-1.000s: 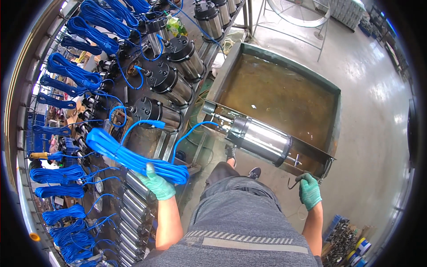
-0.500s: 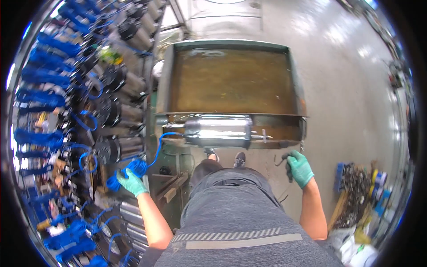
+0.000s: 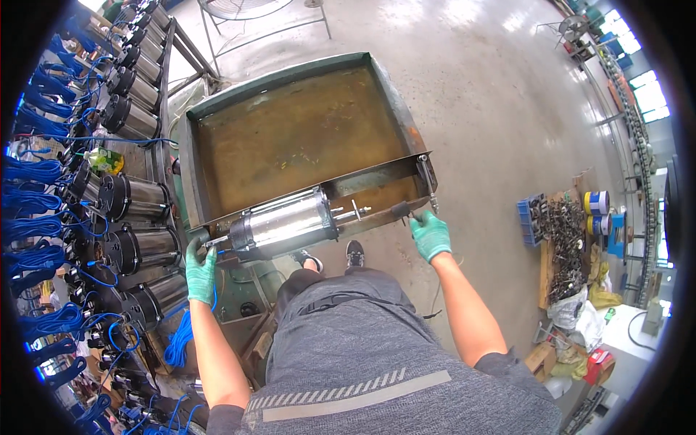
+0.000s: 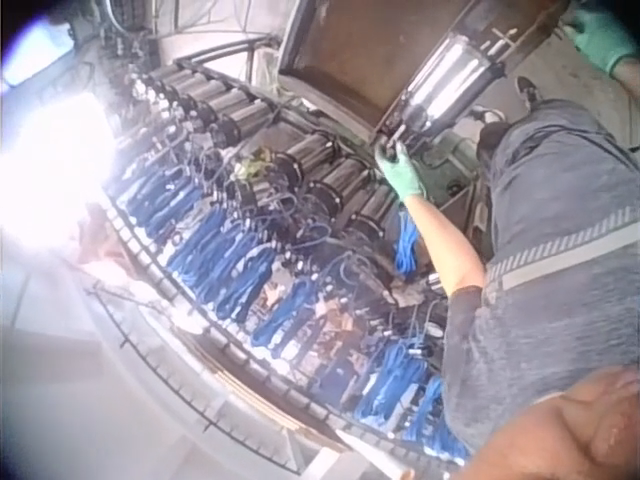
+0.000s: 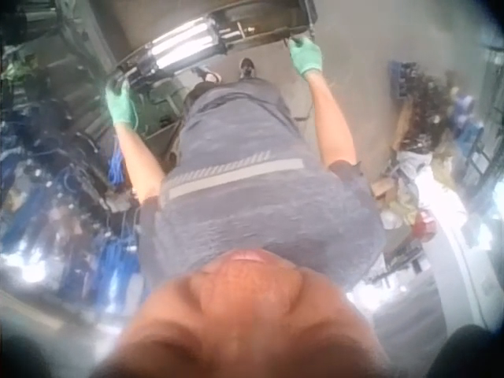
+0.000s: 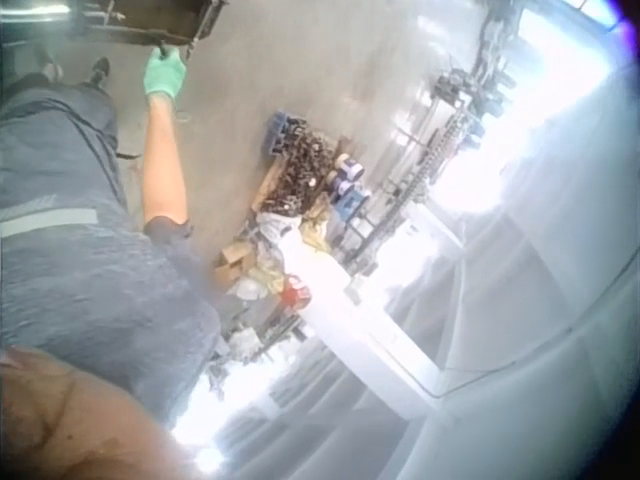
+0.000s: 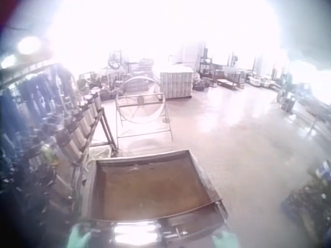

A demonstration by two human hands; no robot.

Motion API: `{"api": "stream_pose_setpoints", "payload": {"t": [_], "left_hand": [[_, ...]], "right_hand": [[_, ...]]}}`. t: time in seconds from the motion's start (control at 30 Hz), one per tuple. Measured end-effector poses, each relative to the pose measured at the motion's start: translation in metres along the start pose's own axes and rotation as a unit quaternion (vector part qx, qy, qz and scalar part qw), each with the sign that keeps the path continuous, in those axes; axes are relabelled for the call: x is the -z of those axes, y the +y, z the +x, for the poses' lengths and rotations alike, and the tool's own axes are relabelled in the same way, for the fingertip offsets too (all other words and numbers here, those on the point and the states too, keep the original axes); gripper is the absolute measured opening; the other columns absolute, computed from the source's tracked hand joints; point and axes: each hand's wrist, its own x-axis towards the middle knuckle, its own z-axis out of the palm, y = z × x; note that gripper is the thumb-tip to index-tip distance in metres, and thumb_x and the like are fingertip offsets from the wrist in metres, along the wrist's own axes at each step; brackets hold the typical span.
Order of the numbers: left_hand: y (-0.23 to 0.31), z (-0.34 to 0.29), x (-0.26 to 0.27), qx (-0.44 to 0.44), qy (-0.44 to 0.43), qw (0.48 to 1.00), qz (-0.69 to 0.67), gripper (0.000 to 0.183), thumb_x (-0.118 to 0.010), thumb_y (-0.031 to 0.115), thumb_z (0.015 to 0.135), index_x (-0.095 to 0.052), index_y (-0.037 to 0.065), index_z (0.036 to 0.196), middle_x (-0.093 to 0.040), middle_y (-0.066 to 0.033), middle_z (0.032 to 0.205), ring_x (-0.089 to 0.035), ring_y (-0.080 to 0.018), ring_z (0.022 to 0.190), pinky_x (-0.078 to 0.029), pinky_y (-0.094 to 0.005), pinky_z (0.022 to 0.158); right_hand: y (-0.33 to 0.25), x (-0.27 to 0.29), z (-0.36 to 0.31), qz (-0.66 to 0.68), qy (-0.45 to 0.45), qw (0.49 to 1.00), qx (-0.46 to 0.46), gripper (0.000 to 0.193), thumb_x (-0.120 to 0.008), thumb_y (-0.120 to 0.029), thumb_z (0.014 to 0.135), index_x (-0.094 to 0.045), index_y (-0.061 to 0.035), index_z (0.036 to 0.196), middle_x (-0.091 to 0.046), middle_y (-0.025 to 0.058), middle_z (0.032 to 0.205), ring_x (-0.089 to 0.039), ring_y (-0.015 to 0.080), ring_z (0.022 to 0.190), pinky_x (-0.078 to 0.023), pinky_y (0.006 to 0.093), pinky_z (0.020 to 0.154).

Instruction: The person lifts a submersible pump and places it into a water-filled testing tank, holding the blue power cable while ensuring the pump is submerged.

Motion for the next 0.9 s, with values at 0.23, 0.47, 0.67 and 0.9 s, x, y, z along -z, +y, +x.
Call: {"api": "stream_pose_setpoints", "payload": {"t": [0.23, 0.47, 0.67, 0.9], "left_hand": [[-0.006, 0.013, -0.003, 0.018, -0.045, 0.998, 0.034, 0.041, -0.066, 0.025, 0.098, -0.057, 0.002, 0.130, -0.063, -0.0114, 0.119, -0.057, -0.0202, 0.108, -0.046, -0.0329, 0.096], [0.001, 0.017, 0.007, 0.024, -0.094, 0.994, -0.043, 0.036, -0.064, 0.021, 0.100, -0.058, 0.003, 0.130, -0.063, -0.0062, 0.118, -0.059, -0.0140, 0.099, -0.054, -0.0284, 0.085], [-0.010, 0.032, 0.019, 0.042, -0.173, 0.978, -0.106, 0.034, -0.069, 0.019, 0.096, -0.066, 0.004, 0.126, -0.069, -0.0046, 0.112, -0.061, -0.0146, 0.103, -0.049, -0.0307, 0.094], [-0.037, 0.040, 0.036, 0.022, -0.209, 0.975, -0.071, 0.037, -0.069, 0.030, 0.097, -0.069, 0.001, 0.119, -0.071, -0.0029, 0.098, -0.063, -0.0117, 0.089, -0.052, -0.0296, 0.083]], "right_hand": [[-0.008, -0.033, 0.027, -0.149, -0.040, 0.988, 0.005, 0.031, -0.062, -0.035, 0.094, -0.055, -0.0104, 0.112, -0.071, 0.0240, 0.094, -0.068, 0.0438, 0.089, -0.054, 0.0544, 0.080], [-0.041, -0.011, 0.025, -0.077, -0.080, 0.985, 0.131, 0.029, -0.063, -0.034, 0.094, -0.060, -0.0064, 0.102, -0.071, 0.0212, 0.098, -0.068, 0.0418, 0.092, -0.053, 0.0504, 0.081], [-0.110, -0.010, 0.035, 0.055, -0.395, 0.912, 0.098, 0.046, -0.065, -0.046, 0.093, -0.063, -0.0004, 0.101, -0.069, 0.0133, 0.089, -0.067, 0.0193, 0.077, -0.055, 0.0365, 0.069], [-0.143, -0.008, 0.058, -0.130, -0.457, 0.856, 0.201, 0.049, -0.068, -0.048, 0.089, -0.065, -0.0025, 0.106, -0.070, 0.0110, 0.084, -0.064, 0.0202, 0.070, -0.052, 0.0379, 0.065]]}}
